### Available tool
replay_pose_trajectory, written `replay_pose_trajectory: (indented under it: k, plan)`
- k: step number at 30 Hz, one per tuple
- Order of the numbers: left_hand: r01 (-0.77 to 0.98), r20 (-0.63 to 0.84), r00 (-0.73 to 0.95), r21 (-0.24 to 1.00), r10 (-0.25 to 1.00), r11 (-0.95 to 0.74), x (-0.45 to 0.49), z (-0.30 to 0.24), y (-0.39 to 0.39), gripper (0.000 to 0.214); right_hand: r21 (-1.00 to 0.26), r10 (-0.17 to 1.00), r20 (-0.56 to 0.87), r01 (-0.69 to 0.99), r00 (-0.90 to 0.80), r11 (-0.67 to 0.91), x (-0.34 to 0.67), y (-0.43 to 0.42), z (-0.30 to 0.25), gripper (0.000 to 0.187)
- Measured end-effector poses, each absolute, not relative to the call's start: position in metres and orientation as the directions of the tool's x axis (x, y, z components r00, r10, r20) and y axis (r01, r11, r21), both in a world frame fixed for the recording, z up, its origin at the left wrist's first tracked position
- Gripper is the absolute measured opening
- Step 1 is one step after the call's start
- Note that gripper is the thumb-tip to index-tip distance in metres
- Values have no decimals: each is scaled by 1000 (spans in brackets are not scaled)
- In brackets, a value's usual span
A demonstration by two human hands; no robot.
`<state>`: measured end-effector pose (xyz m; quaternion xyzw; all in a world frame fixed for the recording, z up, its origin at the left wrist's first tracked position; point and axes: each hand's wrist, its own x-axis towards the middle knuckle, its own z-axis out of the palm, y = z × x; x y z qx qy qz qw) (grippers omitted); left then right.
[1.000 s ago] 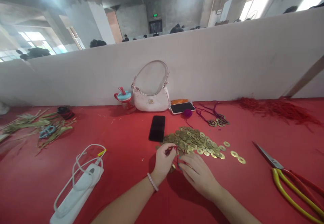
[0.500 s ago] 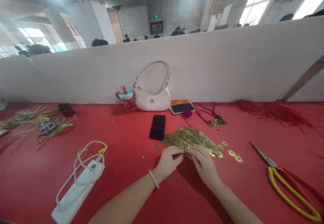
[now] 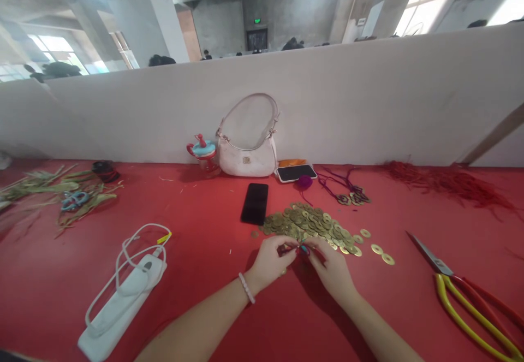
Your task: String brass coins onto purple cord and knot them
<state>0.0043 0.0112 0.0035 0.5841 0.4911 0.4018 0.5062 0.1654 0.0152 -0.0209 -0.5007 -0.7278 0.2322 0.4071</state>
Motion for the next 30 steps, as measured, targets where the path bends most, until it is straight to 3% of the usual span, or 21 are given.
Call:
replay_pose_trajectory:
  k: [6,20,30]
  plan:
    - [158,60,188,983,980,-90,4,4,12,17,-719,901,380,545,-210,431,165,16,-16,21]
    - [100,62,182,992,981,-81,4,2,13,20,-672,861,398,538,-318,509,163,10,-7,21]
    - [272,84,168,954,982,-128,1,2,13,20,-670,882,384,575,-272,469,163,10,-12,20]
